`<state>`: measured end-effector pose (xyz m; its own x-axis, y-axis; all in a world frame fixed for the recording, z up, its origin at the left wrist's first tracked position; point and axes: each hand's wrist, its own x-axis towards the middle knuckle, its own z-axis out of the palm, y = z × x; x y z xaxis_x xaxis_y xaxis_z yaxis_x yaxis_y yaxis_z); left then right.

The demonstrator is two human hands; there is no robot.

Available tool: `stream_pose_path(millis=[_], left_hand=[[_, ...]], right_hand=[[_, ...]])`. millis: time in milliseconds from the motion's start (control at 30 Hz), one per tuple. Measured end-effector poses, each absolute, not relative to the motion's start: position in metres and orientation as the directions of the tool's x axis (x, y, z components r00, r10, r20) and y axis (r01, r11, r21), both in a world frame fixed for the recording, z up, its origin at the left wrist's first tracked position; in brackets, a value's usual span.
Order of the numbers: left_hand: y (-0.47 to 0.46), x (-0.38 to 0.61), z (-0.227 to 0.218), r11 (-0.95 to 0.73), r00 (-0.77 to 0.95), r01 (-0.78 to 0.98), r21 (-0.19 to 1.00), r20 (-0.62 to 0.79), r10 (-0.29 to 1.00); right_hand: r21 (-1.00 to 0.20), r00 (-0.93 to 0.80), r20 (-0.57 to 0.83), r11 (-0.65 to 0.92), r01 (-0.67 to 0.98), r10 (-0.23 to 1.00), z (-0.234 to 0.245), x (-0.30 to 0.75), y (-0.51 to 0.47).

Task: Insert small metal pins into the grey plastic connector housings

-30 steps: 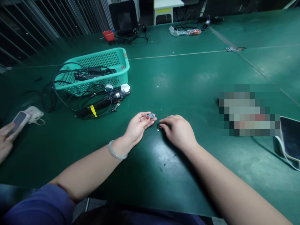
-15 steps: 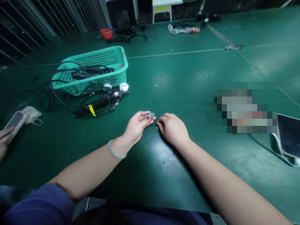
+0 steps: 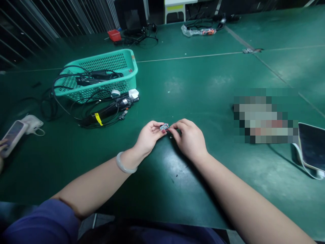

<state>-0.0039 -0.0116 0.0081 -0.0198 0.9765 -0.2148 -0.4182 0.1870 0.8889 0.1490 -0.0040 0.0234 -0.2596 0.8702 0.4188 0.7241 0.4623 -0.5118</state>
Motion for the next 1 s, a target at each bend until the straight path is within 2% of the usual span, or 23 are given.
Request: stream_pose_path(millis=[133, 333, 667, 767, 867, 1000], left_hand=[[-0.0125, -0.0028, 0.0092, 0.196, -0.001, -0.377, 0.905, -0.213, 0.977], [-0.0135, -0.0014, 0.008, 0.191, 0.016, -0.321, 0.928, -0.196, 0.98], [-0.0127, -0.0025, 0.0078, 0.213, 0.06, -0.321, 0.923, -0.205, 0.977], [-0.0131, -0.0028, 0.0071, 0.213, 0.072, -0.31, 0.926, -0.2, 0.977], [-0.0134, -0.004, 0.0072, 0.227, 0.103, -0.341, 0.912, -0.204, 0.974], [-0.0143, -0.0059, 0.01, 0.334, 0.227, -0.432, 0.838, -0.257, 0.939]], right_hand=[[-0.485, -0.278, 0.407, 0.464, 0.741, 0.87, 0.0207, 0.149, -0.0033], [-0.375, -0.309, 0.44, 0.485, 0.79, 0.843, 0.019, 0.1516, -0.0018], [-0.246, -0.36, 0.49, 0.523, 0.816, 0.794, 0.0213, 0.153, -0.0031], [-0.264, -0.356, 0.5, 0.53, 0.806, 0.79, 0.0221, 0.1537, -0.0032], [-0.338, -0.373, 0.494, 0.569, 0.749, 0.785, 0.0232, 0.1544, -0.0026], [-0.42, -0.359, 0.519, 0.597, 0.683, 0.776, 0.0236, 0.1549, -0.0027]])
